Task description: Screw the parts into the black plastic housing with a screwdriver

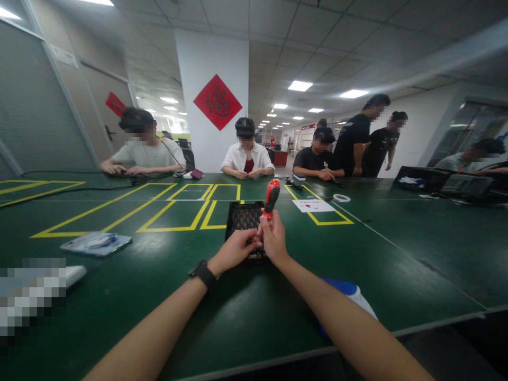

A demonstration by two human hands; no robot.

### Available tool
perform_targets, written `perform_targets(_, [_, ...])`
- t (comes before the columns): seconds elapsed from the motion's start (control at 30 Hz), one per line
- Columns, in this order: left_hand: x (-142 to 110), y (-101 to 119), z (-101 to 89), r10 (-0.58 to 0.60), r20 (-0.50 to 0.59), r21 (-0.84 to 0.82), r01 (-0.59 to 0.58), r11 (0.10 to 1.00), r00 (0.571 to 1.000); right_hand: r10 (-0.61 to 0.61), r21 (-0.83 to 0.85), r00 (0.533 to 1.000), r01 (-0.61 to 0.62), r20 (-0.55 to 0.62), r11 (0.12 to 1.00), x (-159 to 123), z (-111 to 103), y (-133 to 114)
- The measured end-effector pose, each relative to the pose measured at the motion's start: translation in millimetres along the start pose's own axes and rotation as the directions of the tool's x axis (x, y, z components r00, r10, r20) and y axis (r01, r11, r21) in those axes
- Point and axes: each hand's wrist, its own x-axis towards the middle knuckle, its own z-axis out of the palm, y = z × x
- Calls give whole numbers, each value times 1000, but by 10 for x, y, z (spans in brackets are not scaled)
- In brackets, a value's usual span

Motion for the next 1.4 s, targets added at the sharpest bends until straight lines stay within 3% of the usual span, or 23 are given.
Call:
perform_targets(0.3, [-8, -70, 15, -2, -2, 173, 2, 985, 1000, 23, 38, 1000, -24, 19, 999, -3, 19, -29])
perform_targets(0.57, [-10, -27, 1, 78, 43, 157, -84, 984, 996, 48, 35, 997, -50, 56, 998, -3, 0, -2])
perform_targets(0.87, [1, -56, 26, 21, 0, 166, -21, 986, 1000, 56, 26, 996, -58, 76, 998, -12, 32, 42])
perform_targets(1.2, [1, -20, -13, 55, 14, 148, -56, 987, 998, 26, 13, 995, -28, 96, 1000, -9, 9, 17])
perform_targets(1.4, [19, -86, 14, 21, -37, 226, -12, 974, 999, 31, 3, 996, -32, 85, 999, -11, 20, 30])
